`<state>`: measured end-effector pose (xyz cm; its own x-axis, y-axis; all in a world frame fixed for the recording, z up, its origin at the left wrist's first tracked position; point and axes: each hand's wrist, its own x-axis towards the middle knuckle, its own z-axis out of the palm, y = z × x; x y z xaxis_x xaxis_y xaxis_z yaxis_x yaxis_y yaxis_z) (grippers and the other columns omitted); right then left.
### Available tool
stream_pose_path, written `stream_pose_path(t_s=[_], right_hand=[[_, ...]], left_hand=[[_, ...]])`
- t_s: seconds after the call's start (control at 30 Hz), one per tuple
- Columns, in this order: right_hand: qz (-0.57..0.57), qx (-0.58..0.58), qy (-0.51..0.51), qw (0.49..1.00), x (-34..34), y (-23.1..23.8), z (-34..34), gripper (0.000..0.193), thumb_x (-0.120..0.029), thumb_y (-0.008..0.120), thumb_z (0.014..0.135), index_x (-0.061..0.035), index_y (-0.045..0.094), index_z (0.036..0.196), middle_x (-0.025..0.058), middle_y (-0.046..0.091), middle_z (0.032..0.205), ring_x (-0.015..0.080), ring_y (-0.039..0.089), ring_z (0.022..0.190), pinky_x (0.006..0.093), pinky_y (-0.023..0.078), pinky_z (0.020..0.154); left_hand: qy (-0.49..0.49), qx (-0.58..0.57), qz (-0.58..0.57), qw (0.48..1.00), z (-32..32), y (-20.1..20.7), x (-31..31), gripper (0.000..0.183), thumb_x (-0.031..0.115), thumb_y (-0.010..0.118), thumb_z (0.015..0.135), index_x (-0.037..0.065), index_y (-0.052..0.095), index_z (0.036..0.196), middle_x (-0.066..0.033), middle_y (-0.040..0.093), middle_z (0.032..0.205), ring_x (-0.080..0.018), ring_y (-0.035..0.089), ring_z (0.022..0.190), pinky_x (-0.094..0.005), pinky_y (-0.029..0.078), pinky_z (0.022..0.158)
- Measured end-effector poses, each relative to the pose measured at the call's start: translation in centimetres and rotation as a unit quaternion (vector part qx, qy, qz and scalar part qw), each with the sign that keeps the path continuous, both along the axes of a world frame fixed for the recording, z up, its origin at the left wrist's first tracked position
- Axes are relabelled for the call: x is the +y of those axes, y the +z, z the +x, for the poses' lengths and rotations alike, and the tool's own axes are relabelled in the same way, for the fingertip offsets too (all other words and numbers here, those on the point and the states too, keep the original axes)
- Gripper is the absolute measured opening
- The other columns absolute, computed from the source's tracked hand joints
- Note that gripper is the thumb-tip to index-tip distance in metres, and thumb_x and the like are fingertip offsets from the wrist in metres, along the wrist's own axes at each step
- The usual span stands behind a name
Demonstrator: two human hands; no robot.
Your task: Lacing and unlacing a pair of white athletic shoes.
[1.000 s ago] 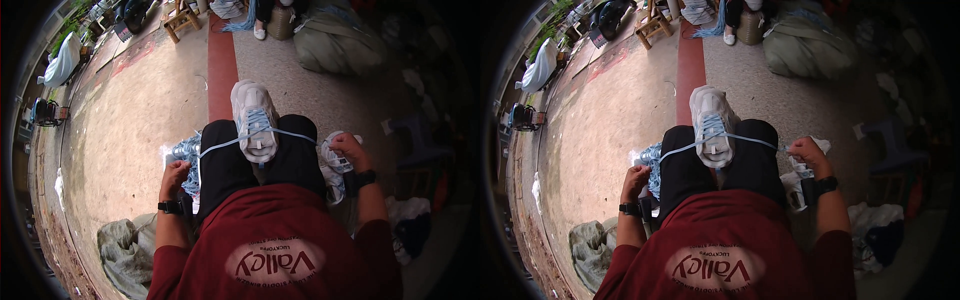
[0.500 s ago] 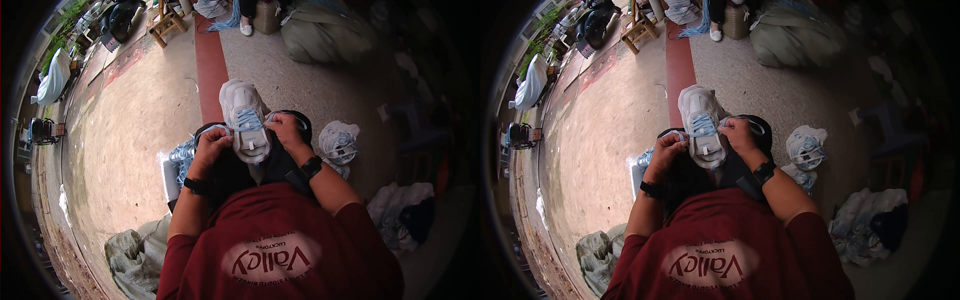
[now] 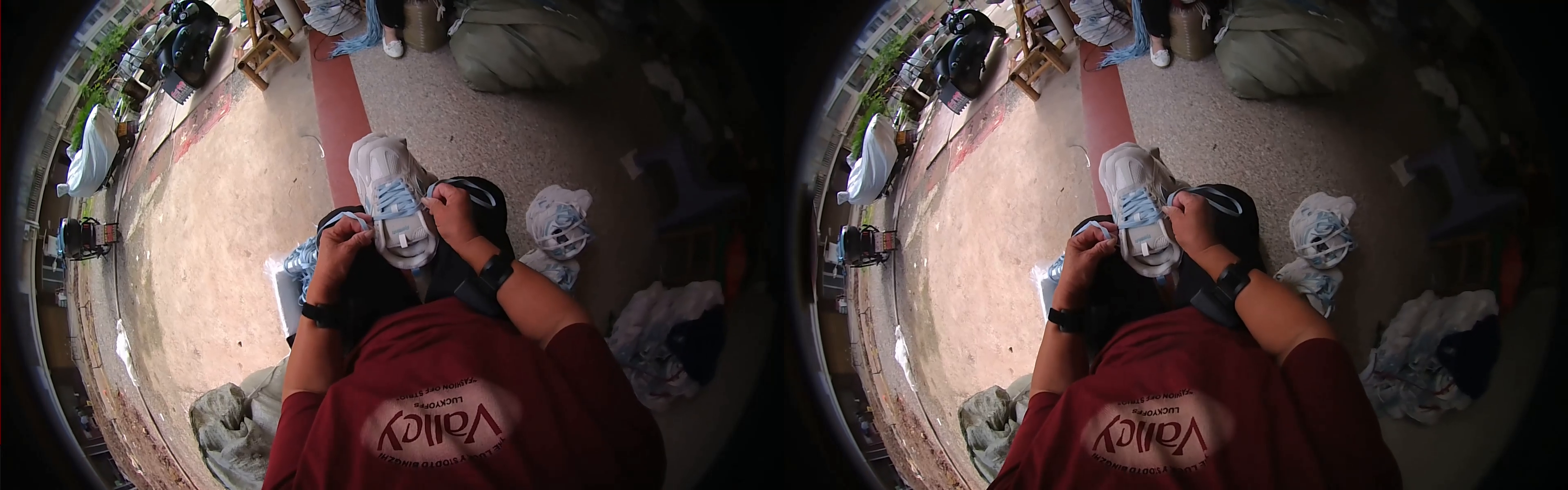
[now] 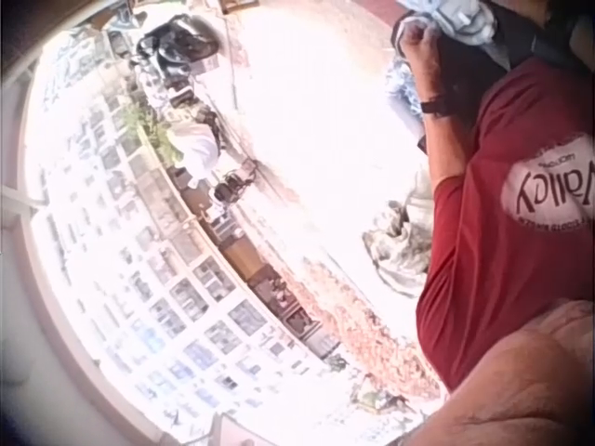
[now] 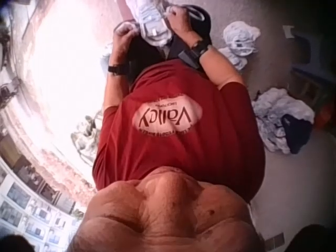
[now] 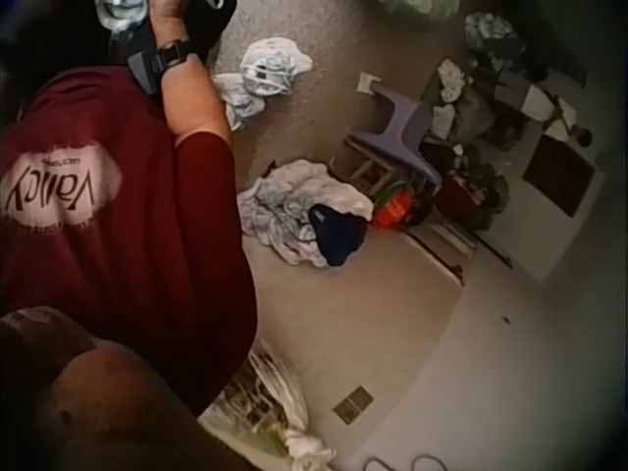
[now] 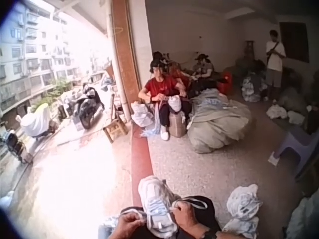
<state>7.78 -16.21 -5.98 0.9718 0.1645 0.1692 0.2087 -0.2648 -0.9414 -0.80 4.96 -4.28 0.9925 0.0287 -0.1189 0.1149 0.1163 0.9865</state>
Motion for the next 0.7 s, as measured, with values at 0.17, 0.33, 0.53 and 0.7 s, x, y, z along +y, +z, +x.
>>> stream_pose_path(t_s=[0.17, 0.33, 0.53, 0.7], right_hand=[[-0.004, 0.001, -0.008, 1.000, 0.4, -0.3, 0.1, 0.021, -0.007, 0.064, 0.074, 0.0014, 0.049, 0.061, 0.0135, 0.051, 0.054, 0.0210, 0.055, 0.052, 0.0342, 0.041, 0.050], [0.135, 0.109, -0.013, 0.985, 1.0, -0.2, -0.1, 0.021, -0.006, 0.063, 0.075, -0.0003, 0.050, 0.059, 0.0096, 0.052, 0.049, 0.0173, 0.054, 0.045, 0.0324, 0.041, 0.046], [-0.044, -0.017, -0.007, 0.999, 0.6, -0.3, -0.5, 0.019, -0.005, 0.066, 0.070, 0.0008, 0.051, 0.060, 0.0153, 0.054, 0.054, 0.0268, 0.055, 0.050, 0.0346, 0.042, 0.049], [-0.023, 0.025, -0.011, 0.999, 0.6, -0.2, 0.0, 0.018, -0.006, 0.066, 0.069, 0.0017, 0.052, 0.062, 0.0203, 0.053, 0.059, 0.0351, 0.055, 0.055, 0.0375, 0.042, 0.050]], left_hand=[[0.007, -0.033, 0.007, 0.999, -0.4, 0.5, -0.5, 0.015, 0.005, 0.063, 0.081, 0.006, 0.055, 0.068, -0.0023, 0.060, 0.088, -0.0081, 0.052, 0.077, -0.0216, 0.041, 0.070], [0.012, 0.029, 0.046, 0.998, -0.7, 0.6, -0.5, 0.015, 0.008, 0.064, 0.082, 0.007, 0.057, 0.069, 0.0021, 0.058, 0.069, -0.0052, 0.051, 0.064, -0.0188, 0.039, 0.060], [0.000, 0.035, 0.037, 0.999, -1.0, 1.0, -0.9, 0.013, 0.010, 0.065, 0.082, 0.007, 0.060, 0.071, 0.0024, 0.059, 0.066, -0.0047, 0.051, 0.059, -0.0186, 0.040, 0.056], [-0.046, 0.065, 0.019, 0.997, -1.1, 2.5, -2.8, 0.012, 0.011, 0.065, 0.083, 0.006, 0.060, 0.073, 0.0032, 0.057, 0.064, -0.0040, 0.050, 0.057, -0.0178, 0.040, 0.053]])
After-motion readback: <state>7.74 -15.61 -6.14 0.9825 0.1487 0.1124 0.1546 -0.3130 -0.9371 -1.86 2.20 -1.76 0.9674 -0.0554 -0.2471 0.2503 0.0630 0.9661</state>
